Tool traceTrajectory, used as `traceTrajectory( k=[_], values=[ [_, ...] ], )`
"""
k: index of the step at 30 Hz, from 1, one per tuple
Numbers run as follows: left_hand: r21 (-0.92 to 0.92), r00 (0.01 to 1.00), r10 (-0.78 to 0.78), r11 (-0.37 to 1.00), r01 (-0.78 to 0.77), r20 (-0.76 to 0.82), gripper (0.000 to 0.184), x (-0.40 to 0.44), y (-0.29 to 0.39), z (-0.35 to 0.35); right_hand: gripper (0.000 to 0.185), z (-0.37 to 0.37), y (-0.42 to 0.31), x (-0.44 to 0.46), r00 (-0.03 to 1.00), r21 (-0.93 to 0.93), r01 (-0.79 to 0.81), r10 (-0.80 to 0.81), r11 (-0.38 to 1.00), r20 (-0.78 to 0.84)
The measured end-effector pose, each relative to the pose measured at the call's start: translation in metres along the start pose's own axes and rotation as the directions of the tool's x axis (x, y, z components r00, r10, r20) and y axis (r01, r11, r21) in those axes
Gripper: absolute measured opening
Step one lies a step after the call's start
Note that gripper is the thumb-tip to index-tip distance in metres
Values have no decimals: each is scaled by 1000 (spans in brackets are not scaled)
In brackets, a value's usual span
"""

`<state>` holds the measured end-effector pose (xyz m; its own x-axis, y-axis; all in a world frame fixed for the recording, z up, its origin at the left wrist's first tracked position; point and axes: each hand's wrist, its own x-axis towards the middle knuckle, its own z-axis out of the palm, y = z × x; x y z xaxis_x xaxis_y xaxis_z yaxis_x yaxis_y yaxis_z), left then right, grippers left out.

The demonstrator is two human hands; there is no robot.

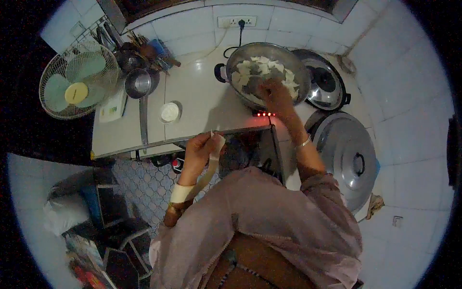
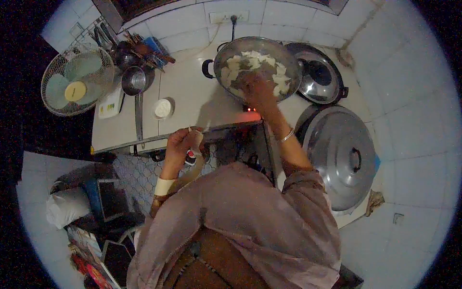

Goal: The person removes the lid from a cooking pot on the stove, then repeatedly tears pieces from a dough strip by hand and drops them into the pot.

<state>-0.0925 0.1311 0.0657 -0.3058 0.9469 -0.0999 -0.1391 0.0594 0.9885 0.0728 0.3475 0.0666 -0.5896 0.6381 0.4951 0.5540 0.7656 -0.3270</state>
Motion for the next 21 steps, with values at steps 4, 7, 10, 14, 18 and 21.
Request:
traceTrajectory(
  k=[4, 7, 10, 14, 18, 21],
  values=[
    [-135, 999, -9, 991, 5, -30, 20, 0, 5, 10, 25, 15, -79, -38, 901, 613, -210, -93, 762, 424],
    [167, 997, 83, 983, -82, 3, 21, 0, 4, 3, 25, 25, -107, -56, 854, 786, -449, -57, 425, 518],
    [86, 1000, 14, 996, -11, -28, 20, -1, 6, 2, 23, 17, -114, -55, 901, 718, -343, -5, 606, 434],
    [145, 995, 61, 988, -48, -82, 21, -2, -14, -3, 21, 17, -110, -57, 905, 691, -339, 19, 638, 426],
    [248, 989, -7, 968, -31, 150, 19, -1, -5, -6, 18, 15, -108, -59, 952, 641, -188, -24, 744, 306],
    [356, 984, -21, 934, -45, 179, 17, -5, 25, -4, 19, 14, -107, -59, 962, 578, -50, -116, 814, 247]
  ],
)
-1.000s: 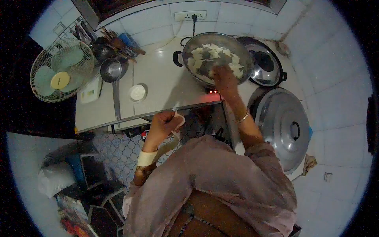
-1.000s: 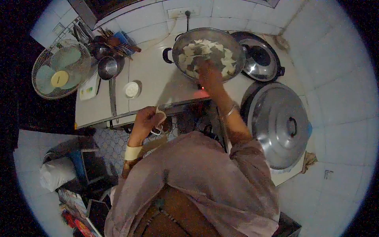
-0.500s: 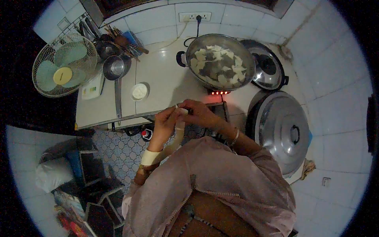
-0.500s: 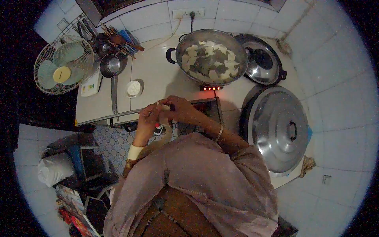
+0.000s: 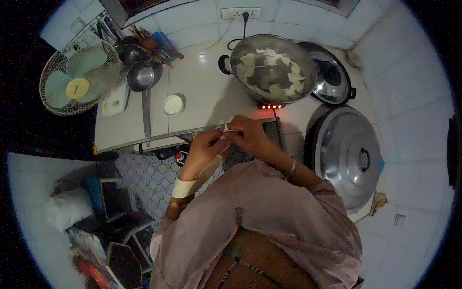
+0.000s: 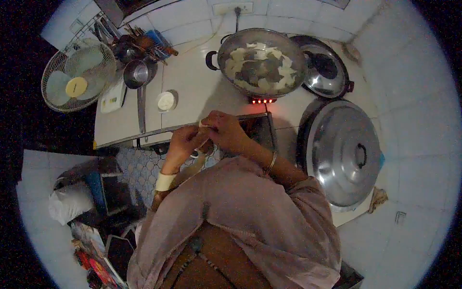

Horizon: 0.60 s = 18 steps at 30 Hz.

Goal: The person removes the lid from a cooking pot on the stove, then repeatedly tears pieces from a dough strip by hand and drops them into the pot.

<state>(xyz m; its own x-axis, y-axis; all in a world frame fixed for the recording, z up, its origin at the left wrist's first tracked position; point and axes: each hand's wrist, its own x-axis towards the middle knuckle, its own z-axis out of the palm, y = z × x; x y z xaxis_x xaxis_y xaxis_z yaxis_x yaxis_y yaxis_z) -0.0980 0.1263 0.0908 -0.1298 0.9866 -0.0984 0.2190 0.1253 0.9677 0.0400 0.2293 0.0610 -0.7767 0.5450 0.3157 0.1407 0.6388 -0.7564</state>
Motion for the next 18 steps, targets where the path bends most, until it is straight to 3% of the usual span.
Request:
traceTrajectory(
  k=[1, 2, 3, 4, 5, 6, 7, 8, 10, 11, 12, 14, 15, 16, 17, 18],
  values=[
    [135, 1000, 3, 991, -3, 1, 17, -1, 5, 0, 20, -1, 0, -1, 997, -63, 77, -76, 995, 12],
    [134, 1000, 6, 991, -7, 8, 17, -4, 4, 3, 20, -3, 10, 1, 997, -67, 72, -72, 995, 7],
    [-79, 999, -1, 997, 5, 49, 17, -9, 3, 8, 21, -5, 30, 7, 998, -363, 60, -49, 930, 40],
    [-285, 996, -2, 958, 28, 92, 17, -11, 1, 9, 23, -9, 44, 12, 998, -624, 51, -16, 780, 63],
    [-283, 996, 6, 959, 20, 93, 17, -9, -2, 7, 24, -18, 55, 11, 996, -528, -38, -9, 849, -85],
    [-124, 998, 56, 991, -53, 22, 15, -4, -6, 3, 25, -33, 64, 14, 975, -418, -100, 5, 903, -222],
    [43, 994, 104, 994, -102, -39, 14, -2, -12, 1, 22, -49, 71, 20, 952, -490, -65, -94, 869, -292],
    [44, 994, 102, 994, -101, -37, 14, 0, -17, 2, 20, -63, 78, 28, 915, -557, -44, -190, 829, -357],
    [-259, 997, -24, 966, 3, -79, 14, 2, -24, 2, 20, -86, 109, 44, 892, -518, -46, -198, 854, -405],
    [-258, 997, -24, 966, 4, -74, 14, 1, -20, 2, 20, -93, 117, 46, 870, -483, -38, -209, 875, -447],
    [-199, 995, -24, 980, 5, -94, 15, 1, -13, 2, 20, -99, 115, 46, 867, -486, -37, -213, 873, -450],
    [-139, 992, -15, 990, -2, -122, 16, 4, -10, 2, 21, -105, 109, 46, 938, -655, -202, -48, 728, -344],
    [-273, 989, -20, 962, -21, -147, 17, 5, -18, 4, 21, -100, 101, 44, 939, -657, -197, -54, 728, -340],
    [-404, 985, -31, 914, -40, -169, 19, 5, -22, 7, 21, -88, 89, 37, 960, -602, -133, -49, 788, -277],
    [-409, 984, -33, 912, -42, -174, 19, 6, -22, 8, 21, -74, 74, 29, 976, -536, -72, -50, 841, -210],
    [-420, 986, -37, 907, -35, -164, 20, 6, -20, 9, 21, -61, 49, 24, 997, -272, -32, 12, 962, -72]
  ],
)
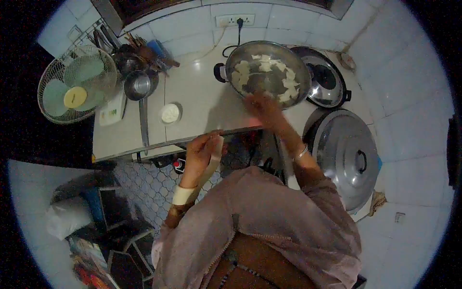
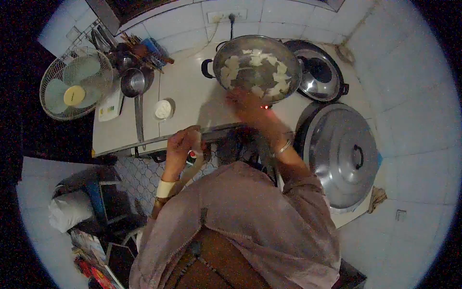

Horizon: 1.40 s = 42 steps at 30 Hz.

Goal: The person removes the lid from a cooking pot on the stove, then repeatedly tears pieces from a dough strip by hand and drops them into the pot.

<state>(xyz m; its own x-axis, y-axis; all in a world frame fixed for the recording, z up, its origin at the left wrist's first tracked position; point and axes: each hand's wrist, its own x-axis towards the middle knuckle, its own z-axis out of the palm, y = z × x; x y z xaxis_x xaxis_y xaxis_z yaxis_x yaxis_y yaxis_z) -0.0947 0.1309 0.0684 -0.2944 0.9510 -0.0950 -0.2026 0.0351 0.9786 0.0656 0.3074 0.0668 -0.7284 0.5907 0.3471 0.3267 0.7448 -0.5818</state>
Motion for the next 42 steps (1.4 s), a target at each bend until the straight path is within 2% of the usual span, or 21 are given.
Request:
traceTrajectory(
  k=[1, 3, 5, 6, 8, 13, 15, 17, 19, 23, 24, 25, 27, 31, 34, 35, 36, 37, 39, 41, 42],
  values=[
    [-9, 1000, -10, 1000, 10, 10, 21, 0, 0, 1, 22, 8, -27, -5, 989, 291, -25, -19, 957, 148],
    [94, 997, 78, 992, -78, 1, 22, 4, -7, 2, 26, 37, -49, -13, 958, 313, -65, -29, 947, 287],
    [195, 985, 170, 966, -168, 3, 23, 4, -5, 2, 25, 50, -59, -18, 971, 406, -65, -36, 911, 236],
    [127, 997, 71, 989, -71, 6, 25, 3, 2, 4, 27, 54, -60, -20, 982, 495, -59, -40, 867, 187],
    [60, 999, -31, 998, 30, 17, 27, 2, 1, 2, 26, 58, -59, -24, 984, 463, -69, -16, 884, 176],
    [163, 1000, 2, 987, 1, -14, 30, -2, -1, 0, 25, 54, -71, -28, 995, 439, 39, -74, 897, 63],
    [130, 1000, -18, 991, 19, -6, 30, -2, 2, 2, 22, 51, -74, -29, 978, 373, -141, 70, 917, 198],
    [62, 999, -27, 998, 25, 24, 30, -3, 5, 3, 21, 51, -71, -29, 988, 375, -102, 48, 922, 149],
    [187, 1000, 5, 982, -1, -18, 30, -5, 9, 4, 20, 49, -69, -30, 995, 371, -66, 34, 926, 92],
    [168, 999, 47, 985, -49, 17, 28, -6, 3, -2, 18, 43, -66, -29, 969, 489, -242, 186, 838, 161],
    [169, 996, -56, 985, 44, 67, 27, -5, 8, -1, 19, 42, -65, -29, 963, 496, -264, 195, 827, 187],
    [176, 980, -158, 975, 136, 118, 25, -4, 10, -2, 19, 46, -62, -30, 963, 495, -264, 196, 828, 185],
    [247, 991, -99, 966, 74, 93, 23, 0, -3, -5, 18, 55, -57, -32, 986, 579, -162, 115, 799, 117],
    [536, 987, -80, 844, -8, 141, 14, 1, 12, -2, 18, 43, -64, -32, 980, 497, -196, 152, 846, 127],
    [577, 986, -40, 814, -63, 163, 14, -1, 20, 2, 19, 34, -67, -29, 990, 286, -71, 32, 956, 139],
    [577, 985, -41, 814, -64, 167, 14, -3, 21, 4, 20, 34, -62, -29, 995, 90, 86, -90, 992, 41],
    [414, 978, -64, 910, -25, 201, 15, -6, 22, 6, 20, 36, -57, -29, 973, -122, 222, -227, 967, -29],
    [241, 967, -82, 970, 23, 239, 16, -7, 23, 6, 20, 41, -44, -29, 974, -122, 218, -223, 968, -35],
    [285, 980, -52, 958, -5, 192, 14, -6, 18, 4, 19, 41, -5, -24, 978, -14, 39, -41, 999, -204],
    [326, 991, -24, 945, -21, 133, 13, -5, 12, 2, 21, 12, 6, -13, 940, -98, -17, -17, 995, -340],
    [273, 990, -41, 962, 3, 134, 13, -3, 11, -2, 22, -2, 10, -5, 949, -83, -123, 93, 989, -302]
  ],
)
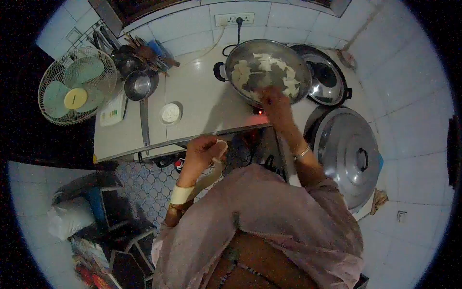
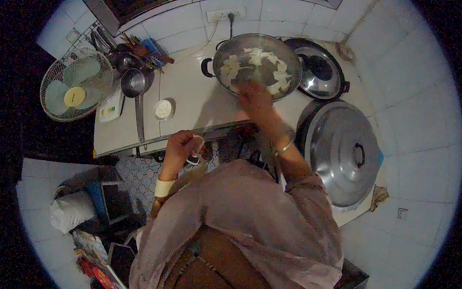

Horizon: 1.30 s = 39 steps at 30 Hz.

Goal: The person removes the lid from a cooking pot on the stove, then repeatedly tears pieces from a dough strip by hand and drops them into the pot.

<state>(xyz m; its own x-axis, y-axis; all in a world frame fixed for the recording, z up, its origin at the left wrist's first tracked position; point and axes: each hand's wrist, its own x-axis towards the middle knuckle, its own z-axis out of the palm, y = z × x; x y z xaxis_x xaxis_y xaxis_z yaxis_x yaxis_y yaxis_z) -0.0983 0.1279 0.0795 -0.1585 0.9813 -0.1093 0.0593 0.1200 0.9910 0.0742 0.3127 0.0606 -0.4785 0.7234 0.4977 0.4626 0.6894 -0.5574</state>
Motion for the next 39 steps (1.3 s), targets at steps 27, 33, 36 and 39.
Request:
traceTrajectory(
  k=[27, 33, 36, 39],
  values=[
    [-132, 999, -24, 991, 28, 30, 10, 4, -26, 4, 17, 20, -80, -44, 909, 436, -152, -48, 887, 414],
    [27, 988, -16, 1000, 12, 153, 9, -16, 13, 5, 16, 31, -51, -39, 964, 159, 39, -79, 986, 253],
    [118, 990, 15, 992, -32, 140, 9, -12, 22, 2, 17, 14, -25, -20, 981, 183, -114, 81, 976, 177],
    [78, 999, 30, 996, -32, 26, 10, -11, 7, 0, 18, -1, 5, 10, 999, 33, -27, 25, 999, 44]
  ],
)
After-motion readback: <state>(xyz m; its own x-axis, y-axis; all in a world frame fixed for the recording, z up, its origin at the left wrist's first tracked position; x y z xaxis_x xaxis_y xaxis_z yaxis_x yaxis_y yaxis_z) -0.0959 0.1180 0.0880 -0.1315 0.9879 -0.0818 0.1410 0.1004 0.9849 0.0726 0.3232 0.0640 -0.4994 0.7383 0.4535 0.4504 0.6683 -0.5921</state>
